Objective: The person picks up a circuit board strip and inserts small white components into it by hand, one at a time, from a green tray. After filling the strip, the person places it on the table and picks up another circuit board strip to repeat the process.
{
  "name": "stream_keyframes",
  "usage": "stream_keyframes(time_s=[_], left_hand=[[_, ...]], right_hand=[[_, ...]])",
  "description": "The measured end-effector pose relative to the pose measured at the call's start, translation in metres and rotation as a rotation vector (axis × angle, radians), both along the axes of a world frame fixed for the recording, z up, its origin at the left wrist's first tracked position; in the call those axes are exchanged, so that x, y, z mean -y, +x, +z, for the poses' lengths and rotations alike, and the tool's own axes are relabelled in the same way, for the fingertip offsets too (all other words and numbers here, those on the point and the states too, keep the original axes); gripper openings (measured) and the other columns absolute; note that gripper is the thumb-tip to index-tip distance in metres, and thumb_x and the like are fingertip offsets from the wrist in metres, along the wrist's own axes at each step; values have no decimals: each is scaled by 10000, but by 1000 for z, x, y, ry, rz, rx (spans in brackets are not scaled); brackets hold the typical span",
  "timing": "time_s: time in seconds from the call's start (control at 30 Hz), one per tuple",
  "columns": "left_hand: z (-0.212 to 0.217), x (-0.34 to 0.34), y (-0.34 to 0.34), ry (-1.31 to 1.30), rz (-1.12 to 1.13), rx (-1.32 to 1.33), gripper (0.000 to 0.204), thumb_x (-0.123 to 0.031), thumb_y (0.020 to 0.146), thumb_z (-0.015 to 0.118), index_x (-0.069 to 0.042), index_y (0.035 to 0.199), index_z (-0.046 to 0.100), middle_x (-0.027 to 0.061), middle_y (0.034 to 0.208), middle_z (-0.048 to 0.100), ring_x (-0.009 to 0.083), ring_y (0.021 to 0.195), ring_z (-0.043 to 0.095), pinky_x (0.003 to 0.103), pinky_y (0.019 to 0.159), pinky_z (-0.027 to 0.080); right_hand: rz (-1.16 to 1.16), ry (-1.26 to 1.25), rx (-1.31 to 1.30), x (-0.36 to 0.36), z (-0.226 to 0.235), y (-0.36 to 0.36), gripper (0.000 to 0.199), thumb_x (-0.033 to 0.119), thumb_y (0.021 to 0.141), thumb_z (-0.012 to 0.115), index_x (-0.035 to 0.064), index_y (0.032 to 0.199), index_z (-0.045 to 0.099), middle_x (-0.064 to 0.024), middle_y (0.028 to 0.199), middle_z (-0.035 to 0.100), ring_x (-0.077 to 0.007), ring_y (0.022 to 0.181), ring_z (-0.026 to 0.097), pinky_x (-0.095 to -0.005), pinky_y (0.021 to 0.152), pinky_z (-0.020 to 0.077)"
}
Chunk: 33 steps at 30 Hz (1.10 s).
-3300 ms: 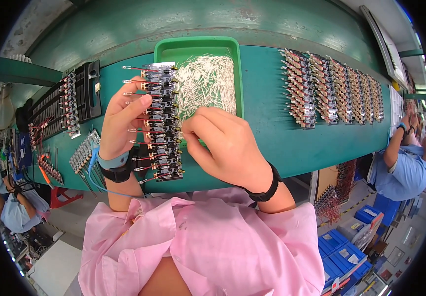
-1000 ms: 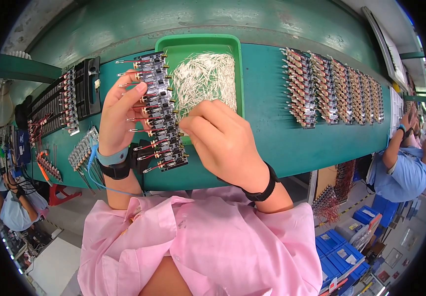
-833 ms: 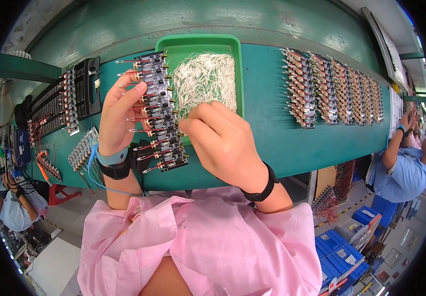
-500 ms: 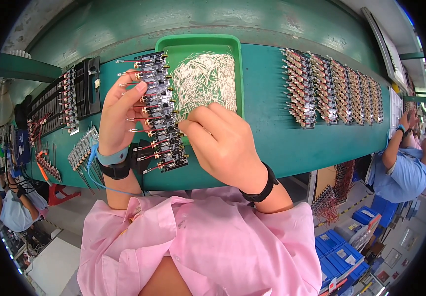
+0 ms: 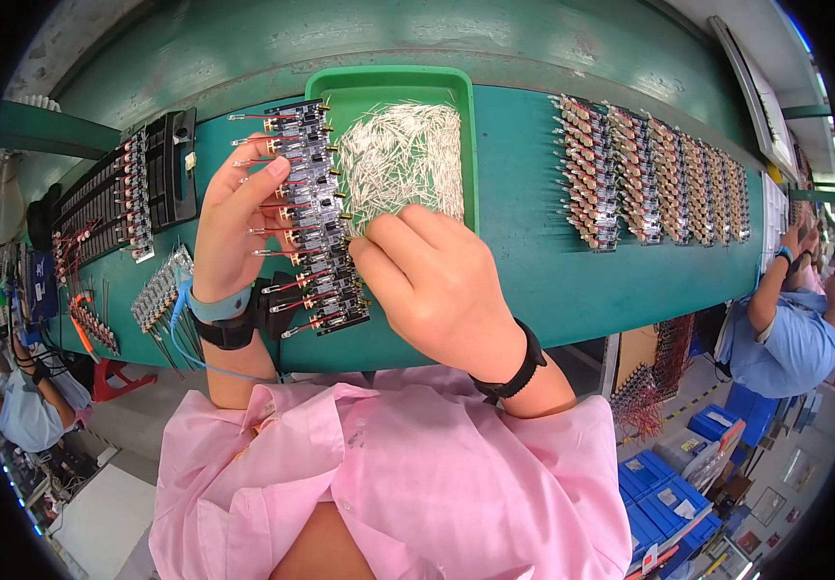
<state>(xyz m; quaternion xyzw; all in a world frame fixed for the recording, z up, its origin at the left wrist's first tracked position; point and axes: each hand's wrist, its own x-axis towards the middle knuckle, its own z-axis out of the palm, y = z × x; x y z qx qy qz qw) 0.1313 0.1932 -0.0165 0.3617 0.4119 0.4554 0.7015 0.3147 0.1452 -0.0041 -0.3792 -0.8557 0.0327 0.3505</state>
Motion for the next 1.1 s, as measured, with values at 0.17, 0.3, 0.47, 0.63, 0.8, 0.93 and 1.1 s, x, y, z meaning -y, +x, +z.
stream_keyframes(time_s=[0.17, 0.3, 0.47, 0.63, 0.8, 0.93, 1.1], left_hand=[[-1, -1, -1, 6, -11, 2, 200, -163, 850, 540, -46, 997, 474, 39, 703, 580, 82, 489, 555, 207, 381, 440], [1, 0, 0, -6, -14, -5, 196, -164, 849, 540, -50, 994, 473, 40, 701, 580, 83, 489, 556, 204, 381, 438], [2, 0, 1, -16, -21, -8, 195, -166, 849, 540, -51, 991, 472, 35, 694, 575, 84, 483, 553, 203, 380, 440], [-1, 0, -1, -7, -8, 0, 194, -166, 849, 539, -50, 989, 470, 36, 694, 575, 89, 479, 557, 207, 373, 441], [7, 1, 0, -29, -19, 12, 191, -164, 851, 537, -48, 987, 470, 46, 706, 583, 97, 481, 564, 210, 366, 441], [2, 1, -1, -15, -18, 23, 194, -164, 856, 529, -45, 998, 472, 57, 723, 594, 101, 482, 568, 209, 366, 441], [5, 2, 3, -20, -8, 49, 204, -165, 861, 520, -42, 1015, 469, 64, 736, 602, 100, 484, 569, 207, 367, 441]], right_hand=[[12, -15, 8, 1, 1, 0, 217, -53, 541, 607, -27, 755, 581, -88, 709, 539, -214, 569, 502, -297, 470, 402], [14, -12, 12, 0, 1, 0, 214, -52, 542, 611, -26, 753, 581, -87, 709, 540, -213, 568, 502, -295, 469, 401], [24, -15, -7, 0, 1, -1, 217, -53, 541, 616, -24, 754, 582, -86, 709, 540, -211, 567, 502, -291, 465, 398], [8, -49, -70, -1, 0, 0, 200, -71, 575, 626, -16, 762, 584, -87, 716, 544, -219, 588, 513, -296, 490, 404], [-39, -141, -123, 1, 3, 1, 181, -83, 620, 631, -13, 778, 578, -92, 732, 543, -234, 625, 529, -303, 530, 416], [-39, -208, -147, 0, 4, 2, 174, -82, 638, 630, -12, 785, 569, -98, 740, 538, -241, 643, 537, -305, 547, 423], [-28, -281, -202, -2, 3, 3, 166, -81, 654, 625, -12, 792, 562, -103, 742, 534, -242, 653, 542, -307, 556, 427]])
